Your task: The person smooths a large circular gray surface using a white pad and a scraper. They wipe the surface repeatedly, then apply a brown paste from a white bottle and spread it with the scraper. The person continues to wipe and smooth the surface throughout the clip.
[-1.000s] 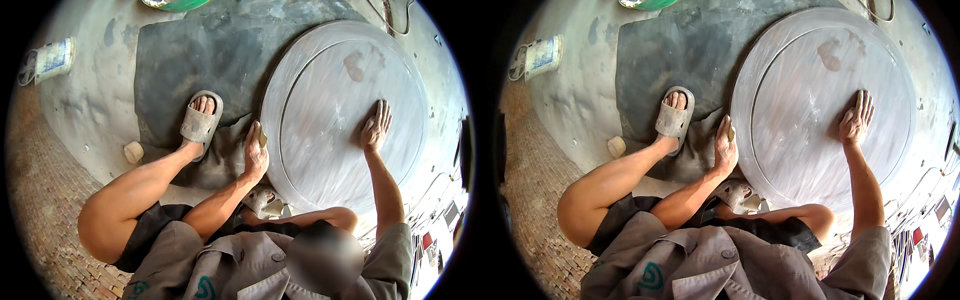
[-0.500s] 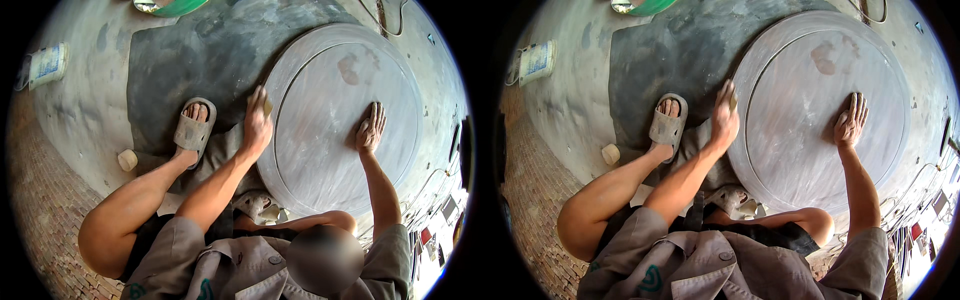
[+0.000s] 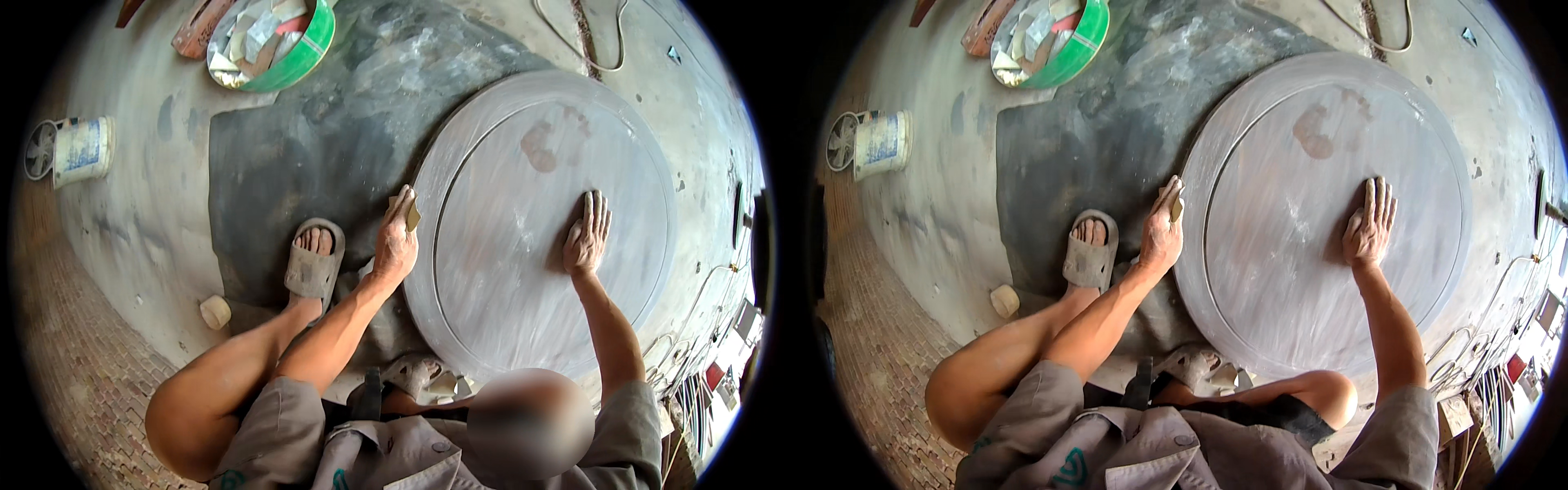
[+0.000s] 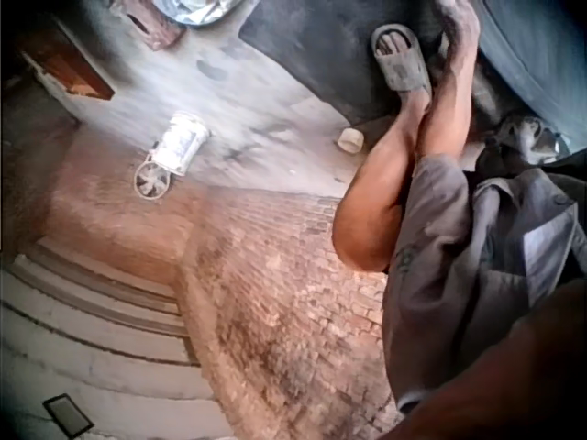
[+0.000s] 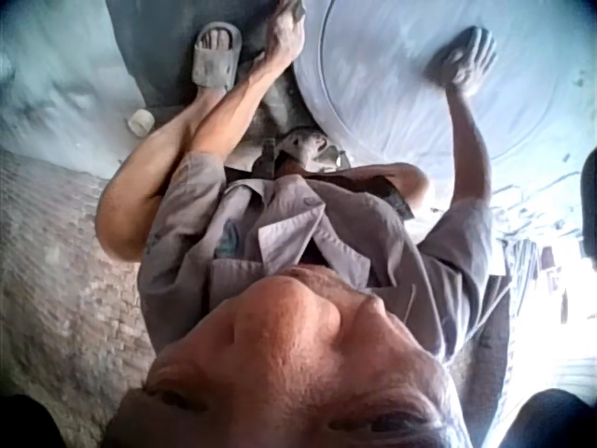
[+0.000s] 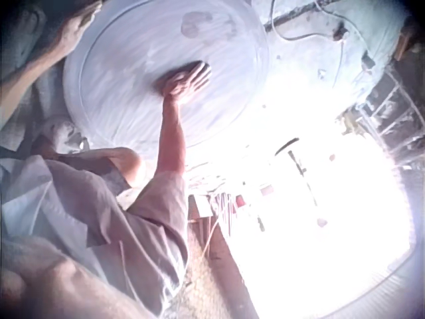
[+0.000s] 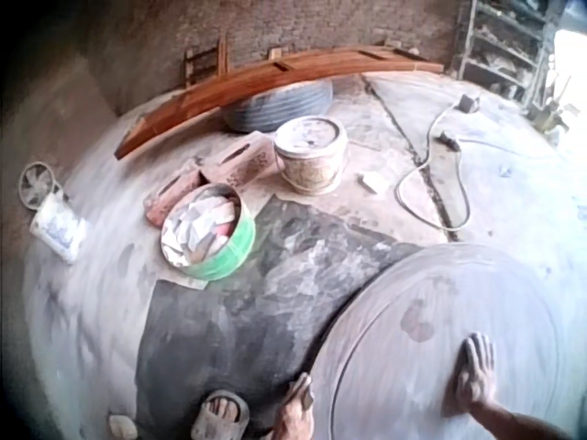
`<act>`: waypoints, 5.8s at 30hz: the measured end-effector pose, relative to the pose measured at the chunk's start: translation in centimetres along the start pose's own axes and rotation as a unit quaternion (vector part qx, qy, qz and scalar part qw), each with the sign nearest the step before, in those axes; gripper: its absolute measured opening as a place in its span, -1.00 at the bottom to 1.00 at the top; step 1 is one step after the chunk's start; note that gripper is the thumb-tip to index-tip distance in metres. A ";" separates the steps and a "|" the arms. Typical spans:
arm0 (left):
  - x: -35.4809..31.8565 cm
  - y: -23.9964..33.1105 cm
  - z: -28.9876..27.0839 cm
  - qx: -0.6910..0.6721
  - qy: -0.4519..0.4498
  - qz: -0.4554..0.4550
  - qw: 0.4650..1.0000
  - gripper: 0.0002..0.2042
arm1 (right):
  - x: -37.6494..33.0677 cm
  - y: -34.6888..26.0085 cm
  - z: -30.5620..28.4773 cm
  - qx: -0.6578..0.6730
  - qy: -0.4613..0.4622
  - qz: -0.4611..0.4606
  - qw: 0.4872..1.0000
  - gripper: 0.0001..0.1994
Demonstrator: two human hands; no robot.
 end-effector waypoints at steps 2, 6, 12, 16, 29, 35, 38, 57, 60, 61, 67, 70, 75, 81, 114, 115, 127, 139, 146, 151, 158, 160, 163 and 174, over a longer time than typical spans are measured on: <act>3.7 1.0 0.9 0.013 0.008 0.021 1.000 -0.61 | -0.2 0.2 -0.1 -0.002 0.001 0.001 1.000 -0.31; 12.7 2.1 2.9 0.024 -0.055 0.077 0.995 -0.63 | 0.3 -0.7 -0.1 0.000 -0.010 0.001 1.000 -0.31; 4.6 0.4 0.9 -0.004 -0.038 -0.042 0.998 -0.62 | 0.0 0.0 -0.6 0.004 -0.009 0.018 1.000 -0.32; 15.9 3.3 3.7 0.001 -0.054 0.069 0.996 -0.63 | 0.4 -0.7 -0.3 0.005 -0.020 0.016 1.000 -0.34; 25.0 5.8 9.4 -0.002 -0.188 0.019 0.982 -0.60 | 0.7 -0.4 -1.0 0.017 -0.027 0.031 0.999 -0.36; 22.7 2.2 8.9 -0.060 -0.201 0.029 0.977 -0.55 | 0.4 0.2 -1.6 0.019 -0.038 0.055 0.998 -0.34; 22.2 2.4 8.0 -0.042 -0.193 -0.005 0.980 -0.53 | 0.3 0.5 -1.3 0.017 -0.039 0.061 0.997 -0.33; 6.8 2.3 0.8 -0.013 -0.095 -0.153 0.984 -0.56 | 0.4 0.0 -0.9 0.022 0.001 0.021 1.000 -0.34; -2.2 0.1 0.0 -0.029 -0.043 -0.116 0.992 -0.52 | 0.3 0.4 -0.8 -0.006 -0.006 0.029 1.000 -0.34; -6.1 -0.3 -0.5 -0.021 -0.032 -0.129 0.991 -0.52 | 0.2 0.5 -1.0 0.000 -0.003 0.029 1.000 -0.35; 2.7 1.4 -0.1 -0.036 -0.031 -0.103 0.994 -0.55 | 0.3 -0.4 -0.6 0.007 -0.005 0.028 1.000 -0.34; 1.9 1.7 0.8 -0.065 -0.031 -0.077 0.994 -0.55 | 0.0 0.3 -1.1 0.003 -0.009 0.035 0.999 -0.33; -3.0 -0.7 -0.6 0.037 -0.006 -0.183 0.982 -0.49 | -0.1 0.4 -1.7 0.006 -0.028 0.058 0.998 -0.32; 3.2 0.3 -1.8 0.110 -0.120 -0.151 0.975 -0.51 | -0.1 0.3 -2.0 0.052 -0.025 0.061 0.996 -0.35; 32.9 10.7 16.2 0.032 -0.335 0.180 0.924 -0.55 | 1.5 0.5 -2.1 0.067 -0.067 0.088 0.992 -0.24; 32.5 11.1 16.5 0.023 -0.341 0.183 0.922 -0.56 | 1.4 1.1 -2.3 0.071 -0.064 0.094 0.991 -0.25; 36.0 20.3 23.3 -0.037 -0.320 0.284 0.903 -0.60 | 1.5 1.5 -2.4 0.072 -0.066 0.137 0.986 -0.26; 37.8 19.4 29.2 -0.089 -0.431 0.205 0.874 -0.55 | 2.1 1.4 -2.5 0.090 -0.051 0.122 0.987 -0.28; 37.8 17.6 28.9 0.047 -0.465 0.179 0.866 -0.49 | 1.3 2.1 -2.8 0.089 -0.065 0.137 0.984 -0.30; 37.8 22.3 30.4 -0.061 -0.433 0.268 0.858 -0.57 | 2.1 1.5 -2.4 0.081 -0.069 0.124 0.987 -0.30; 34.6 14.6 21.4 0.062 -0.417 0.149 0.894 -0.59 | 0.8 2.4 -3.0 0.105 -0.055 0.139 0.983 -0.29; 36.9 17.7 25.9 0.081 -0.417 0.142 0.894 -0.60 | 1.4 2.4 -2.9 0.104 -0.055 0.130 0.985 -0.29; 38.0 22.3 33.5 0.062 -0.456 0.260 0.849 -0.60 | 1.4 1.6 -2.5 0.108 -0.068 0.120 0.985 -0.28; 34.5 33.8 49.5 0.004 -0.543 0.455 0.705 -0.75 | 0.7 3.3 -3.7 0.112 0.009 0.196 0.974 -0.35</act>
Point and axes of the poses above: each hand's wrist, its own x-axis towards the middle knuckle, its own z-axis out of the palm, y = z × x, the point moved 9 cm from there along x, towards the middle knuckle, and after that the axes turned 7 degrees about z, right-handed, at the moved point
